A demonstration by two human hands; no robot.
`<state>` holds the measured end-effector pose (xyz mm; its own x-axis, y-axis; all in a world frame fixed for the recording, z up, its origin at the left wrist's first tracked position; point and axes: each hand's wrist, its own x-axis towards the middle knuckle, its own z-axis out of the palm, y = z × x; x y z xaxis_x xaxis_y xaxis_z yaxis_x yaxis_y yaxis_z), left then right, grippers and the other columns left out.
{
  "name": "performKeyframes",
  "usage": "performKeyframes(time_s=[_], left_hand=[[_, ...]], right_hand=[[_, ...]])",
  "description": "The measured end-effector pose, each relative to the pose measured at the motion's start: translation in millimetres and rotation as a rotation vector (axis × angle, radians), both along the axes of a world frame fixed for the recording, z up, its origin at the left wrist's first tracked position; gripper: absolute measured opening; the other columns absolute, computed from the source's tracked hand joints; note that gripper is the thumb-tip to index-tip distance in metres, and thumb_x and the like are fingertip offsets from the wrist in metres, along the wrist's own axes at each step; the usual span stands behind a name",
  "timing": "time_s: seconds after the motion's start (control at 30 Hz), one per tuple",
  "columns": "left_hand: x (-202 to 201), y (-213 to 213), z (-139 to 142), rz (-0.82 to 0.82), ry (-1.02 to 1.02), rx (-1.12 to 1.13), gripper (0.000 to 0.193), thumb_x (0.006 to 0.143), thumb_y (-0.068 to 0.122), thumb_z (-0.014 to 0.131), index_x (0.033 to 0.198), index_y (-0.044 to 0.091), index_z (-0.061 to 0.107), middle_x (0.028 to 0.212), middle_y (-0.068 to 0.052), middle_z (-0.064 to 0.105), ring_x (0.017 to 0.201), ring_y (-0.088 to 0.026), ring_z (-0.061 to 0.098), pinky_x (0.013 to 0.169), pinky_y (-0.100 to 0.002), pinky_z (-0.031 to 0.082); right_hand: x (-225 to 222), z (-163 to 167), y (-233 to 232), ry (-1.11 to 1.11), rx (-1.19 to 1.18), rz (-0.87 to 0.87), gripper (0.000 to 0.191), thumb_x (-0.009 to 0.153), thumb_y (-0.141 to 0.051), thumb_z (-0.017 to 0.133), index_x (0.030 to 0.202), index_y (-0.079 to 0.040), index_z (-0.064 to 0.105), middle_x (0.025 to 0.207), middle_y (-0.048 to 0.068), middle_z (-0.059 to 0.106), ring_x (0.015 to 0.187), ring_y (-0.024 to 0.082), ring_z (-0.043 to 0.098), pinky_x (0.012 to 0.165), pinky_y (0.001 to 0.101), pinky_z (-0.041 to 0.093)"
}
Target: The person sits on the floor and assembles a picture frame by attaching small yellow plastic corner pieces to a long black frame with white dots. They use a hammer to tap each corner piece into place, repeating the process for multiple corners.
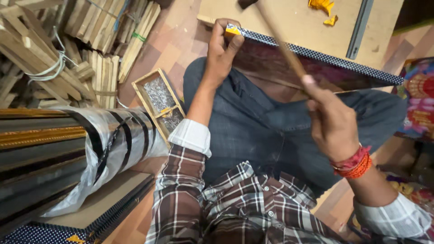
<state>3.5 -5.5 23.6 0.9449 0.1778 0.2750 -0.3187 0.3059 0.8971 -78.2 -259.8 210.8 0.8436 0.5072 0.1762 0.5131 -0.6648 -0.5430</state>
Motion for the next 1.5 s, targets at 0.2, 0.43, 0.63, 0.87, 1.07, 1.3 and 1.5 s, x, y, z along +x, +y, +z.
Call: performKeyframes(time_s=[0.2, 0.43, 0.63, 0.87, 1.07, 1.3, 1.5], left_hand=[[-2, 1, 0, -0.04, 0.094, -0.083, 0.043, 0.1, 0.035, 0.073, 0.125, 0.008, 0.05, 0.098, 0.004, 0.052, 0.088, -0.007, 0.046, 0.077, -0.024, 0.038], [7, 15, -29, 0.117, -0.017, 0.07, 0.034, 0.105, 0.03, 0.071, 0.124, 0.006, 0.057, 0.109, 0.0, 0.057, 0.103, -0.011, 0.054, 0.093, -0.026, 0.045], [34, 121, -31, 0.693, -0.101, 0.329, 0.009, 0.1, 0.003, 0.055, 0.106, 0.002, 0.061, 0.106, -0.009, 0.06, 0.102, -0.022, 0.056, 0.098, -0.038, 0.046], [34, 146, 44, 0.78, -0.204, 0.803, 0.02, 0.082, 0.0, 0.054, 0.101, 0.005, 0.061, 0.105, -0.01, 0.06, 0.101, -0.025, 0.057, 0.097, -0.041, 0.045], [-2, 9, 86, 0.208, -0.379, 1.23, 0.025, 0.094, 0.017, 0.066, 0.118, 0.009, 0.066, 0.111, -0.012, 0.065, 0.106, -0.035, 0.059, 0.094, -0.049, 0.044], [-11, -63, 110, 0.139, -0.374, 1.265, 0.03, 0.094, 0.038, 0.072, 0.104, 0.011, 0.066, 0.095, -0.004, 0.06, 0.093, -0.025, 0.059, 0.086, -0.042, 0.041], [-4, -65, 107, 0.183, -0.411, 1.195, 0.029, 0.093, 0.038, 0.072, 0.106, 0.012, 0.066, 0.096, -0.003, 0.06, 0.094, -0.023, 0.059, 0.087, -0.039, 0.041]], right_hand=[[3, -5, 1, 0.017, -0.082, 0.057, 0.058, 0.095, 0.009, 0.061, 0.15, -0.008, 0.054, 0.089, 0.017, 0.061, 0.079, 0.035, 0.064, 0.072, 0.0431, 0.051], [-22, -27, -33, 0.058, 0.066, 0.057, 0.043, 0.096, -0.001, 0.061, 0.138, -0.008, 0.055, 0.112, 0.02, 0.068, 0.087, 0.033, 0.07, 0.07, 0.0379, 0.055], [-56, -56, -79, 0.324, -0.145, 0.159, 0.024, 0.084, -0.019, 0.074, 0.106, -0.01, 0.075, 0.074, 0.009, 0.068, 0.061, 0.026, 0.067, 0.056, 0.0381, 0.052], [70, -107, -125, -0.055, -0.155, -0.201, 0.016, 0.098, -0.006, 0.065, 0.113, -0.007, 0.072, 0.09, 0.015, 0.065, 0.074, 0.032, 0.064, 0.067, 0.0417, 0.05], [212, -163, -106, -0.536, -0.331, 0.033, 0.042, 0.085, 0.003, 0.059, 0.123, -0.011, 0.074, 0.127, 0.012, 0.068, 0.116, 0.033, 0.065, 0.096, 0.039, 0.055], [225, -188, -119, -0.36, -0.202, -0.035, 0.008, 0.097, -0.013, 0.076, 0.099, -0.006, 0.072, 0.111, 0.012, 0.071, 0.104, 0.035, 0.068, 0.092, 0.0451, 0.056], [228, -193, -139, -0.038, 0.005, -0.216, 0.016, 0.093, -0.014, 0.078, 0.098, 0.002, 0.077, 0.087, 0.014, 0.074, 0.074, 0.02, 0.07, 0.076, 0.0328, 0.057]])
